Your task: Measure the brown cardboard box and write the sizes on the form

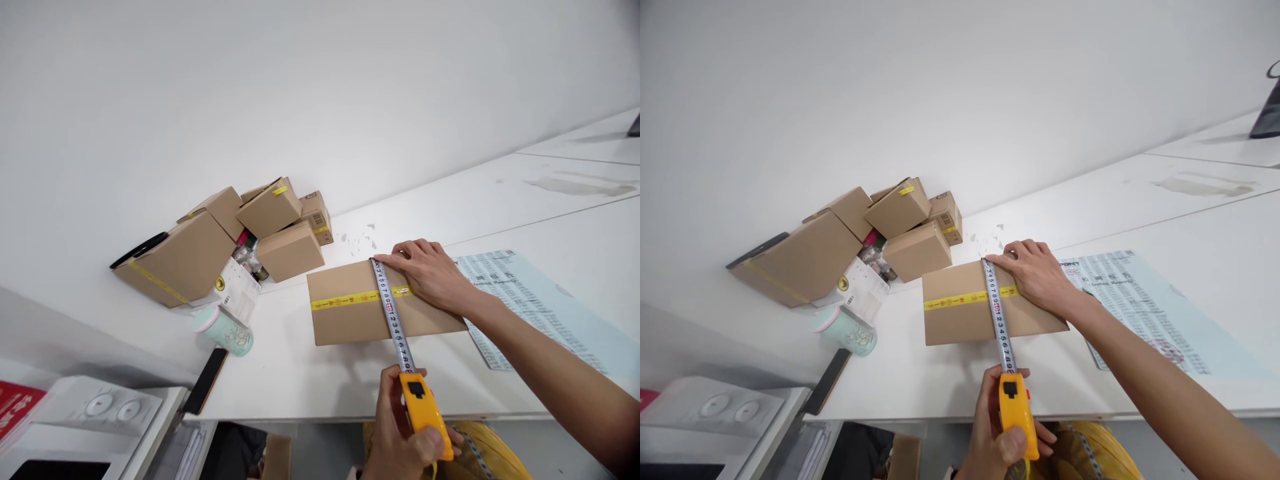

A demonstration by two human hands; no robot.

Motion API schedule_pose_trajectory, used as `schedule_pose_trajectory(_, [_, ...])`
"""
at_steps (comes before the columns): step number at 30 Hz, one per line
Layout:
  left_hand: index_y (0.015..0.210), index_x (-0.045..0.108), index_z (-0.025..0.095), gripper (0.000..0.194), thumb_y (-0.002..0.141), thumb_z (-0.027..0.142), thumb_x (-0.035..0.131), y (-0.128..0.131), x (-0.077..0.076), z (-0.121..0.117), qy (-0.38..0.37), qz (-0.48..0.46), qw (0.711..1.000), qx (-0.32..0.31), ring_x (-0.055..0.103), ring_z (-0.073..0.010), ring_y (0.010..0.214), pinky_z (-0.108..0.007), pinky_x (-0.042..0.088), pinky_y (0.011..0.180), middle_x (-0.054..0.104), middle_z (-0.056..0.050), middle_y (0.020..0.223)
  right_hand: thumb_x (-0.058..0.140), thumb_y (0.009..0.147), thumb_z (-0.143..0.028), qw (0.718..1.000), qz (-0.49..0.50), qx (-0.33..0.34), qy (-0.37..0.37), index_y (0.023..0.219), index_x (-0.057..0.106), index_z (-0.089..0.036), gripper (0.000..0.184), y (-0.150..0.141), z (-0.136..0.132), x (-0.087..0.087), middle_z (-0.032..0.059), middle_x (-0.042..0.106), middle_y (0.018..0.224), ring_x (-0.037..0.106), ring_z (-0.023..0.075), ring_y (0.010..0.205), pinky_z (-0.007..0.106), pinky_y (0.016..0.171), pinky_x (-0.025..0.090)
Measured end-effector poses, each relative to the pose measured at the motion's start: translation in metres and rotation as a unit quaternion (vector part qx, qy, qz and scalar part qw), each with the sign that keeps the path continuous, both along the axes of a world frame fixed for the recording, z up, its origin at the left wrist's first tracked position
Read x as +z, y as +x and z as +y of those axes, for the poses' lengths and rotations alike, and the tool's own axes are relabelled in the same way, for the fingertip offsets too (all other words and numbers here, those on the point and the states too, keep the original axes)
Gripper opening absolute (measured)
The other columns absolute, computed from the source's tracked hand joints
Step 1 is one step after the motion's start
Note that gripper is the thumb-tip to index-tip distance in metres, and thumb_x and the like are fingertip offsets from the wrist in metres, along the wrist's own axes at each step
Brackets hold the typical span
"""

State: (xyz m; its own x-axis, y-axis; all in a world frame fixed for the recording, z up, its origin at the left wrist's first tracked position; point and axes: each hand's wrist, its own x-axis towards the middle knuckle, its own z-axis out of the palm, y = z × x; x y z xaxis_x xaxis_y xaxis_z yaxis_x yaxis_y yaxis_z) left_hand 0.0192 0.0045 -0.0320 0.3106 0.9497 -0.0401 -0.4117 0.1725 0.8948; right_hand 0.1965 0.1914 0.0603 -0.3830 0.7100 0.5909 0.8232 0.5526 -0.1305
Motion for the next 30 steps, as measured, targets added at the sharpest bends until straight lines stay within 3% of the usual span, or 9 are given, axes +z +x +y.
schedule_pose_trajectory(8, [0.125,0.052,0.026,0.081,0.061,0.061,0.089,-0.001,-0.011,0.002,0.007,-0.002,1.000,0.003,0.071,-0.0120,0.063,-0.025,0.059,0.060,0.053,-0.005,0.115,0.032,0.099,-0.016,1.000,0.022,0.002,0.012,0.135,0.065,-0.037,0.053,0.000,0.002,-0.005,0.0108,0.065,0.118,0.054,0.0285,0.103,0.047,0.089,0.039])
schedule_pose_trajectory(11, [0.127,0.051,0.026,0.089,0.057,0.063,0.090,-0.008,-0.010,-0.004,0.028,0.024,0.999,0.009,0.071,-0.0156,0.068,-0.027,0.059,0.061,0.056,-0.005,0.112,0.039,0.103,-0.034,0.997,0.074,-0.022,0.012,0.138,0.061,-0.032,0.042,0.001,-0.004,-0.007,0.0116,0.065,0.115,0.055,0.0297,0.102,0.048,0.089,0.042])
schedule_pose_trajectory(14, [0.130,0.049,0.028,0.092,0.057,0.069,0.087,-0.022,0.005,-0.013,0.075,0.071,0.991,0.084,0.072,-0.0202,0.077,-0.031,0.061,0.068,0.061,-0.006,0.110,0.052,0.098,-0.050,0.991,0.123,-0.021,0.040,0.138,0.060,-0.026,0.047,0.000,-0.021,-0.015,0.0135,0.064,0.114,0.054,0.0315,0.105,0.047,0.089,0.045])
schedule_pose_trajectory(19, [0.131,0.048,0.031,0.088,0.063,0.078,0.078,-0.044,0.032,-0.016,0.124,0.142,0.968,0.167,0.070,-0.0218,0.079,-0.035,0.060,0.068,0.056,-0.012,0.135,0.061,0.096,-0.040,0.987,0.128,0.011,0.100,0.133,0.064,-0.029,0.039,-0.015,-0.062,-0.056,0.0125,0.066,0.116,0.057,0.0317,0.110,0.050,0.095,0.046])
schedule_pose_trajectory(22, [0.133,0.048,0.031,0.090,0.062,0.078,0.078,-0.050,0.025,-0.015,0.095,0.167,0.974,0.119,0.069,-0.0220,0.081,-0.035,0.058,0.071,0.058,-0.011,0.130,0.059,0.097,-0.027,0.986,0.126,0.027,0.102,0.134,0.064,-0.033,0.037,-0.021,-0.078,-0.083,0.0096,0.070,0.116,0.060,0.0293,0.111,0.050,0.099,0.046])
schedule_pose_trajectory(24, [0.136,0.048,0.029,0.093,0.061,0.072,0.081,-0.053,0.014,-0.015,0.056,0.194,0.978,0.052,0.069,-0.0225,0.085,-0.032,0.057,0.073,0.060,-0.011,0.125,0.054,0.099,-0.023,0.979,0.189,0.013,0.077,0.129,0.067,-0.033,0.034,-0.017,-0.085,-0.091,0.0091,0.071,0.118,0.061,0.0290,0.112,0.051,0.099,0.047])
schedule_pose_trajectory(26, [0.139,0.047,0.027,0.095,0.060,0.061,0.087,-0.055,0.003,-0.015,0.027,0.249,0.968,-0.016,0.067,-0.0251,0.093,-0.033,0.056,0.079,0.061,-0.012,0.126,0.050,0.101,-0.031,0.946,0.324,-0.025,0.012,0.125,0.069,-0.032,0.030,-0.002,-0.091,-0.086,0.0101,0.072,0.116,0.064,0.0294,0.105,0.050,0.089,0.052])
schedule_pose_trajectory(27, [0.140,0.047,0.026,0.097,0.058,0.054,0.089,-0.055,0.000,-0.013,0.022,0.286,0.957,-0.045,0.066,-0.0275,0.100,-0.035,0.054,0.086,0.061,-0.013,0.129,0.046,0.102,-0.039,0.911,0.408,-0.038,-0.036,0.125,0.068,-0.031,0.033,0.009,-0.095,-0.081,0.0103,0.072,0.112,0.066,0.0283,0.094,0.048,0.081,0.055])
schedule_pose_trajectory(30, [0.141,0.051,0.023,0.101,0.051,0.039,0.093,-0.052,0.000,-0.007,0.037,0.394,0.908,-0.134,0.058,-0.0350,0.117,-0.047,0.044,0.106,0.062,-0.013,0.132,0.037,0.102,-0.056,0.773,0.607,-0.021,-0.183,0.132,0.064,-0.030,0.048,0.049,-0.106,-0.061,0.0085,0.071,0.100,0.055,0.0189,0.059,0.039,0.054,0.052])
